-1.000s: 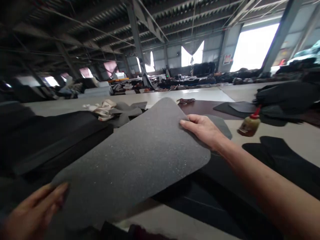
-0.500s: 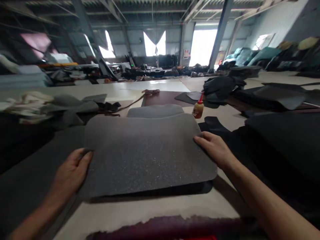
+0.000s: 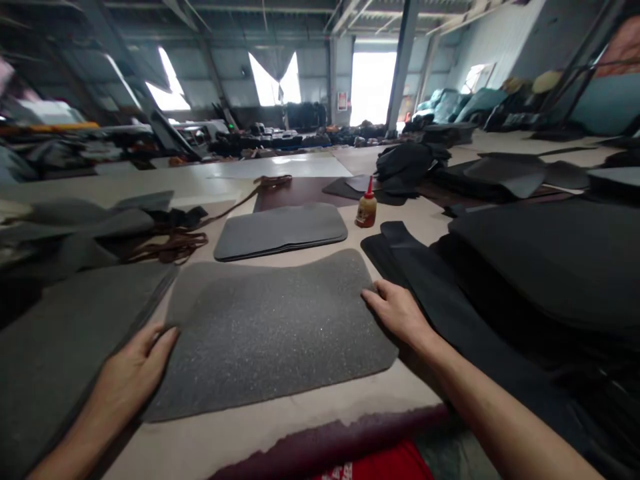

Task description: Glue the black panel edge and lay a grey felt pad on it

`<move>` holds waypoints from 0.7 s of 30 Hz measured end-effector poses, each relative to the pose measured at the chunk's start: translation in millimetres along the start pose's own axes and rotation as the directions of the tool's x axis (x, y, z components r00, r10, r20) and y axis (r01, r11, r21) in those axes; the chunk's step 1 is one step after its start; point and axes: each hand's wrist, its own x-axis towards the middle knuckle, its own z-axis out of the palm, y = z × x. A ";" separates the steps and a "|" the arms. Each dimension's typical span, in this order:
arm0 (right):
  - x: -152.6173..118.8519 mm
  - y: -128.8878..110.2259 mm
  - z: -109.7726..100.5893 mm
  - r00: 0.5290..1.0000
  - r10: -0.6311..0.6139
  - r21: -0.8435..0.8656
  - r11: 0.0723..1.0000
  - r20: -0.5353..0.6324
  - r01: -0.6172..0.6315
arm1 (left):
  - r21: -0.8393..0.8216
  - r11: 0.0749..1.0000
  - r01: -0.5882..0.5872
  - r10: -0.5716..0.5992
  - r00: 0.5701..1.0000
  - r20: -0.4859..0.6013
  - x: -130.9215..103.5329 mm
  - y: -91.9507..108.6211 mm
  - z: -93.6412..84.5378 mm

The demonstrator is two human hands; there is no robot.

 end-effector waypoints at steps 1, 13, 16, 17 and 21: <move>0.1 0.8 0.2 1.000 0.001 -0.026 1.000 -0.004 -0.001 | 0.018 1.000 0.002 -0.002 1.000 0.014 1.0 0.2 1.3; 1.2 13.3 10.3 0.995 -0.065 -0.208 0.977 -0.074 0.049 | 0.204 0.977 0.061 -0.080 0.993 0.088 1.9 9.1 5.3; 0.3 11.6 10.2 0.993 -0.069 -0.302 0.953 -0.091 0.038 | 0.222 0.971 0.086 -0.111 0.988 0.103 3.0 9.3 5.8; -0.2 10.5 10.0 0.993 -0.068 -0.327 0.945 -0.092 0.034 | 0.224 0.971 0.084 -0.110 0.988 0.107 3.3 8.8 5.9; -2.9 5.1 10.1 0.995 -0.053 -0.386 0.923 -0.088 0.014 | 0.242 0.969 0.046 -0.062 0.996 0.062 4.7 1.1 8.0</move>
